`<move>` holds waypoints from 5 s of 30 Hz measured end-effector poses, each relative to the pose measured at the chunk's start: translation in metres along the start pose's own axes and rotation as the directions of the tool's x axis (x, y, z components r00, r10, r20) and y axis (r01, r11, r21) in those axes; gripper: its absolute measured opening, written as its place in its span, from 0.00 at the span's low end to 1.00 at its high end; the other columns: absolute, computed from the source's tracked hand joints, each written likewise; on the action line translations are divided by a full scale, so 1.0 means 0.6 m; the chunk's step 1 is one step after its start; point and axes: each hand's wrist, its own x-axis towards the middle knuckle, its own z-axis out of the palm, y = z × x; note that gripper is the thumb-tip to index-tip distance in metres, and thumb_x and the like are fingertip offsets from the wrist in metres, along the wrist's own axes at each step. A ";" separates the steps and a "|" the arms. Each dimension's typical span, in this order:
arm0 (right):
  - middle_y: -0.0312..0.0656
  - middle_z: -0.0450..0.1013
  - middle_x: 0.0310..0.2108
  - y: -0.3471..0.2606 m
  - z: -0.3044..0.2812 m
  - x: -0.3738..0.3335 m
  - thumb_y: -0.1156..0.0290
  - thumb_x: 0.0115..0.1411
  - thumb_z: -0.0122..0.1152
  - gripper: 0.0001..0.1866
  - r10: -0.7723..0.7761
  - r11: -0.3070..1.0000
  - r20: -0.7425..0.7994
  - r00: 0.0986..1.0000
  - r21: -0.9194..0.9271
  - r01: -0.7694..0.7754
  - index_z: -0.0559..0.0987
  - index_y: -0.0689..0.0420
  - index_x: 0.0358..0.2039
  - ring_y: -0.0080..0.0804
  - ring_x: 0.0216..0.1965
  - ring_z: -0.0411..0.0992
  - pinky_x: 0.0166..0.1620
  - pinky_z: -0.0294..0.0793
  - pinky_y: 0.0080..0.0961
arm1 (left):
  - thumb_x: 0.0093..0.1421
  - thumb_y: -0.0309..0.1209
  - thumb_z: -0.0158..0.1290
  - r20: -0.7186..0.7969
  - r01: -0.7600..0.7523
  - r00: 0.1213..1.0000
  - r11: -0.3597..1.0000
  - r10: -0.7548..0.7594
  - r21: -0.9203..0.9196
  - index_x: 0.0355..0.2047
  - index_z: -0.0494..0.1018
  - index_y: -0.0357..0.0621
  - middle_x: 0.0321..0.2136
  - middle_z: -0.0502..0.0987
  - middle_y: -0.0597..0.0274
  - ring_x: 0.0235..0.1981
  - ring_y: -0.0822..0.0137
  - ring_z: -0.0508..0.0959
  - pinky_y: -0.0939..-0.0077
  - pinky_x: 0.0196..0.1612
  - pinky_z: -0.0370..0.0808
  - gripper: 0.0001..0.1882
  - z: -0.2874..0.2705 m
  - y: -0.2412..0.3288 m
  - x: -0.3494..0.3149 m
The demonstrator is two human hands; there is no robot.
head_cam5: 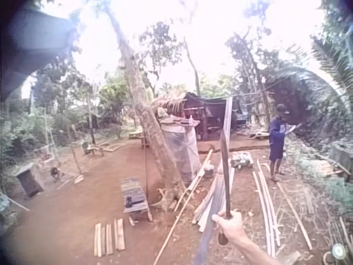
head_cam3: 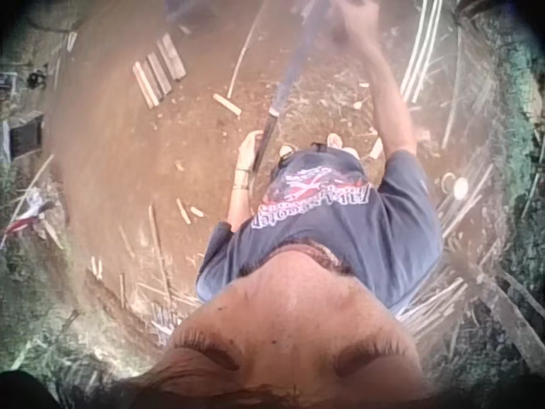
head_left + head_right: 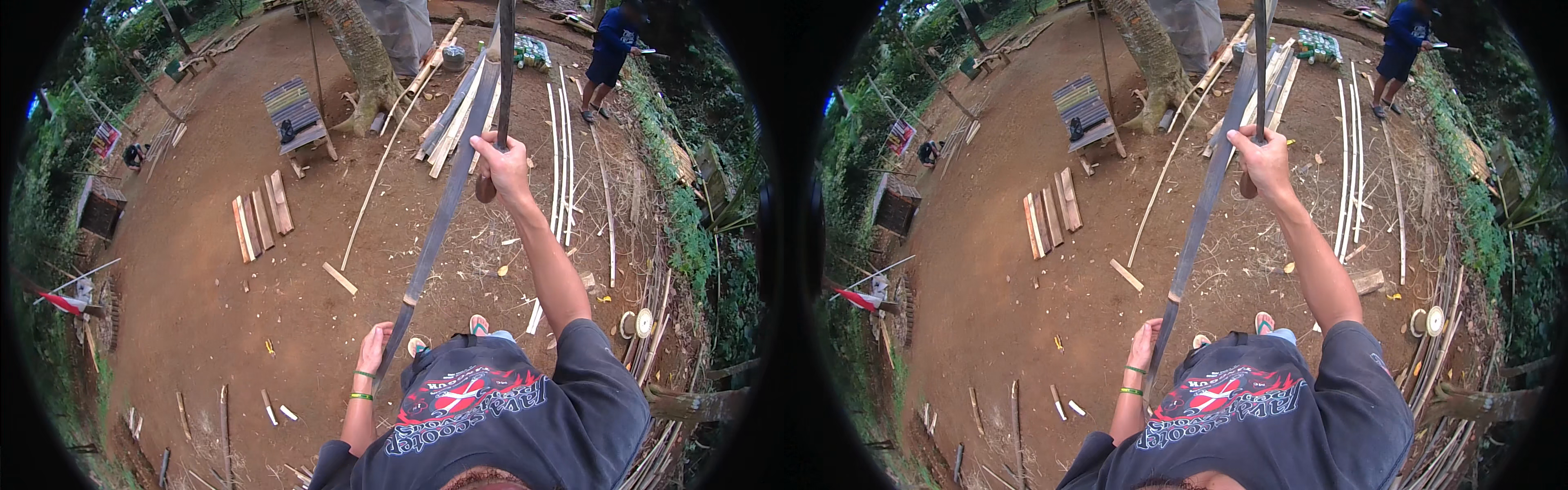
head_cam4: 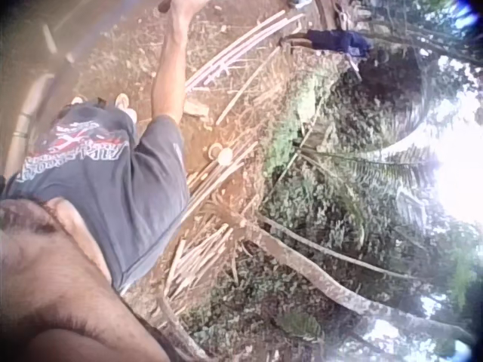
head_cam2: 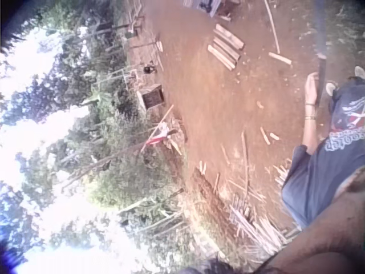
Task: The person uses a machete to shave and smooth a long, thin piece of wood held in their left hand. They repeatedly strike the wood to remove thin strips, rotating the piece to work on different sides. The person occasionally pauses to inspect the wood's surface before continuing the shaping process.
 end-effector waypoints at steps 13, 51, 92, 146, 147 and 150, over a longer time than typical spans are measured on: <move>0.30 0.64 0.08 0.093 0.028 -0.157 0.60 0.59 0.62 0.18 -0.107 0.491 0.403 0.909 -0.774 0.401 0.72 0.52 0.15 0.20 0.09 0.60 0.14 0.61 0.28 | 0.66 0.50 0.53 -0.091 0.073 0.993 0.997 -0.073 -0.002 0.18 0.64 0.45 0.12 0.62 0.74 0.16 0.80 0.61 0.77 0.18 0.58 0.26 -0.009 0.132 0.051; 0.44 0.72 0.14 0.043 -0.064 -0.071 0.68 0.35 0.60 0.07 -0.125 0.251 0.685 0.717 -0.678 0.691 0.72 0.55 0.14 0.44 0.18 0.74 0.25 0.73 0.41 | 0.72 0.50 0.39 0.023 0.006 1.000 0.996 -0.004 -0.090 0.18 0.61 0.48 0.09 0.61 0.72 0.09 0.79 0.61 0.80 0.11 0.58 0.28 0.055 0.178 -0.027; 0.33 0.65 0.08 0.000 -0.088 0.041 0.72 0.48 0.52 0.08 -0.102 0.283 0.577 0.810 -0.764 0.580 0.74 0.53 0.14 0.23 0.08 0.61 0.14 0.64 0.25 | 0.71 0.54 0.37 0.059 0.105 0.994 0.970 -0.095 -0.221 0.17 0.58 0.45 0.09 0.61 0.66 0.08 0.75 0.61 0.78 0.10 0.57 0.31 0.061 0.188 -0.158; 0.27 0.62 0.13 0.023 0.083 0.009 0.64 0.59 0.69 0.17 0.157 0.975 0.317 0.935 0.099 -0.197 0.68 0.51 0.22 0.15 0.11 0.58 0.16 0.57 0.17 | 0.70 0.60 0.30 0.194 0.280 0.943 0.959 -0.269 -0.032 0.31 0.77 0.38 0.23 0.80 0.57 0.27 0.66 0.80 0.70 0.36 0.76 0.38 -0.008 -0.045 -0.129; 0.27 0.62 0.13 0.012 0.091 0.006 0.65 0.59 0.69 0.17 0.145 0.979 0.319 0.937 0.093 -0.183 0.68 0.51 0.21 0.15 0.11 0.59 0.16 0.58 0.17 | 0.69 0.62 0.25 0.171 0.291 0.948 0.948 -0.268 -0.130 0.34 0.77 0.38 0.25 0.80 0.56 0.30 0.64 0.81 0.69 0.39 0.76 0.42 -0.006 -0.042 -0.108; 0.27 0.63 0.13 -0.001 0.103 0.003 0.65 0.59 0.68 0.17 0.156 0.978 0.347 0.925 0.079 -0.195 0.69 0.51 0.21 0.15 0.11 0.59 0.16 0.58 0.18 | 0.68 0.65 0.23 0.252 0.327 0.936 0.871 -0.246 -0.366 0.43 0.74 0.34 0.28 0.81 0.54 0.33 0.61 0.81 0.67 0.43 0.76 0.45 0.008 0.023 -0.046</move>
